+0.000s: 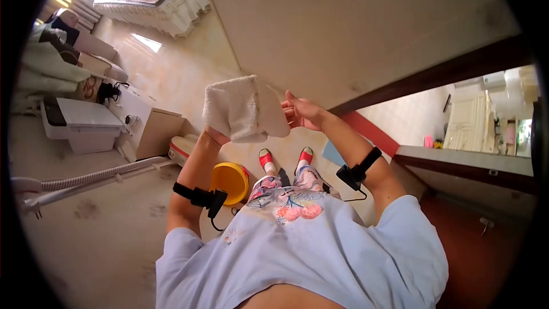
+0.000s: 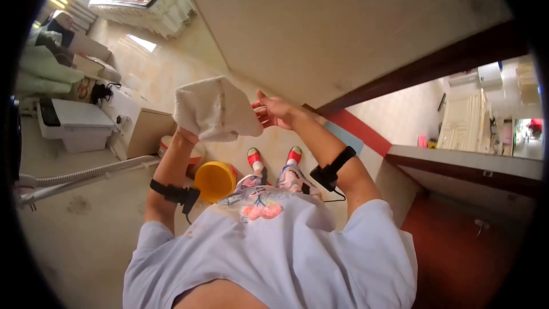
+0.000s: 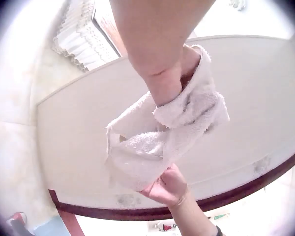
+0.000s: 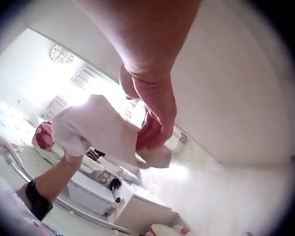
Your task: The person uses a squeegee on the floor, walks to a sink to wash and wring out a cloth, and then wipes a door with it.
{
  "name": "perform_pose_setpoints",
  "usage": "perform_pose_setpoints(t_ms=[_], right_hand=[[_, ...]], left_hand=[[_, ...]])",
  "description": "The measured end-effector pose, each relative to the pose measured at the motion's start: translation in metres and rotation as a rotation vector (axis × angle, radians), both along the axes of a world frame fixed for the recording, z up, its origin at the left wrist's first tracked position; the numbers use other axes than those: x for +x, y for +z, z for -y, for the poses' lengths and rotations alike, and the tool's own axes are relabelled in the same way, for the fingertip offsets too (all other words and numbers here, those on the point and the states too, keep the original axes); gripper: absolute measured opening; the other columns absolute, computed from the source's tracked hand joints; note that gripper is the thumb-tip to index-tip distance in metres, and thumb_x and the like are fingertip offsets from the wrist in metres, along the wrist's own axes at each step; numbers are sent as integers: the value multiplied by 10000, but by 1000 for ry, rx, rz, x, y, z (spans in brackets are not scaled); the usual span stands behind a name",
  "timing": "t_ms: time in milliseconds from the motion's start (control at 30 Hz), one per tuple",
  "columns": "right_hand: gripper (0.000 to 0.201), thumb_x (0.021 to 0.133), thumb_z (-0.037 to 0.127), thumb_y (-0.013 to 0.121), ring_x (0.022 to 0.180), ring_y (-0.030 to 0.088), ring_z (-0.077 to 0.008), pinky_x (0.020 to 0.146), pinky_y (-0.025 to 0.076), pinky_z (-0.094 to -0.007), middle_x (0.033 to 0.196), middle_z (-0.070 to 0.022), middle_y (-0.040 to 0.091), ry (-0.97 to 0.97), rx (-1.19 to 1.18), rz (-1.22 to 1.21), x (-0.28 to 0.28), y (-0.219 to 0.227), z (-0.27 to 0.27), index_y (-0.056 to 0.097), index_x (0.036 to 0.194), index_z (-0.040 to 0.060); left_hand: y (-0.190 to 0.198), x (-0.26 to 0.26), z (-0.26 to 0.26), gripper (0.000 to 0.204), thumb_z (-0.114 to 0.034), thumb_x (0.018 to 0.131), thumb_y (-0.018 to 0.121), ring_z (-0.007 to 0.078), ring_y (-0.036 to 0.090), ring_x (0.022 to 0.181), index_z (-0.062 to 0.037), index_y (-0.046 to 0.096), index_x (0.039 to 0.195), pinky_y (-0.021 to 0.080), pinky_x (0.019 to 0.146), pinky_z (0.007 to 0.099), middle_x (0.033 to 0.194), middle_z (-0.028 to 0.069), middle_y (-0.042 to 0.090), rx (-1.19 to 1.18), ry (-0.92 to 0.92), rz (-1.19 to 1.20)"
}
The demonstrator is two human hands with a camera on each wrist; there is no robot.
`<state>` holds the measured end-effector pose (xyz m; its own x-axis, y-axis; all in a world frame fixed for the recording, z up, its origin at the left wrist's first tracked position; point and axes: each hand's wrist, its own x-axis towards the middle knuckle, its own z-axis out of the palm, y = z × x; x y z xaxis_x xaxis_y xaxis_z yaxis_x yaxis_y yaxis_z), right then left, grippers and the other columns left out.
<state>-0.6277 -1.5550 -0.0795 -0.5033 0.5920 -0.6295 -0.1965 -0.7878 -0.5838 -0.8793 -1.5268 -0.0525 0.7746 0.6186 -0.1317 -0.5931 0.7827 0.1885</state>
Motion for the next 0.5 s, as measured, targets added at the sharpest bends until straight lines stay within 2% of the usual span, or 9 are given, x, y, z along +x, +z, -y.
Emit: perform_pose_setpoints(t_ms=[67, 133, 200, 267, 333, 400, 433, 500], right_hand=[[657, 801, 591, 406, 848, 579, -219, 773, 458, -358, 984, -112, 578, -51, -16, -93, -3, 4, 13, 440, 1133, 25], [608, 825, 556, 398, 864, 578, -214, 786, 456, -360, 1003, -105, 576, -47, -115, -217, -2, -9, 24, 461, 1112, 24], [567, 845, 521, 393, 890, 572, -203, 804, 452, -357, 1028, -96, 572, -36, -139, -279, -1, -18, 34, 476, 1105, 24], [530, 863, 485, 392, 927, 561, -187, 827, 445, -347, 1060, -85, 564, -43, -101, -262, 2, -17, 36, 485, 1110, 26], [477, 886, 417, 399, 954, 549, -157, 834, 446, -318, 1090, -80, 552, -16, -120, -159, -1, 14, 42, 479, 1138, 20], [428, 889, 346, 431, 977, 537, -149, 834, 447, -299, 1109, -79, 541, 99, -70, -49, 1, 17, 48, 478, 1148, 9], [385, 881, 288, 460, 977, 537, -156, 837, 445, -295, 1127, -84, 530, 140, -48, -118, 0, 14, 49, 489, 1134, -1], [375, 885, 267, 451, 1000, 524, -169, 857, 433, -297, 1144, -86, 520, 84, -53, -104, 3, 14, 49, 479, 1148, 0]], left_hand=[[2, -1, 2, 452, -321, 853, 460, 221, 484, 1067, -78, 404, 1230, 392, 928, 414, 1201, 84, 475, 66, -8, -17], [2, -4, 3, 442, -286, 855, 468, 218, 485, 1064, -70, 397, 1234, 400, 921, 400, 1201, 92, 474, 444, 3, -288], [10, -5, 4, 437, -253, 853, 479, 216, 487, 1061, -60, 393, 1236, 407, 914, 387, 1201, 99, 472, 484, 26, -347], [21, 2, 1, 436, -223, 849, 493, 215, 489, 1058, -49, 390, 1235, 415, 906, 375, 1202, 105, 471, 173, 26, -172], [31, 11, 1, 438, -218, 846, 498, 216, 492, 1055, -40, 393, 1232, 420, 900, 371, 1198, 108, 474, 239, 0, -169], [35, 15, -3, 436, -216, 847, 499, 218, 496, 1049, -36, 395, 1230, 423, 895, 371, 1196, 108, 477, 255, -30, -149], [31, 17, -6, 434, -217, 848, 497, 219, 498, 1045, -37, 396, 1230, 424, 892, 372, 1196, 106, 478, 237, -44, -131], [14, 11, -6, 426, -219, 852, 488, 216, 502, 1037, -38, 401, 1227, 426, 888, 368, 1193, 99, 483, 222, -56, -153]])
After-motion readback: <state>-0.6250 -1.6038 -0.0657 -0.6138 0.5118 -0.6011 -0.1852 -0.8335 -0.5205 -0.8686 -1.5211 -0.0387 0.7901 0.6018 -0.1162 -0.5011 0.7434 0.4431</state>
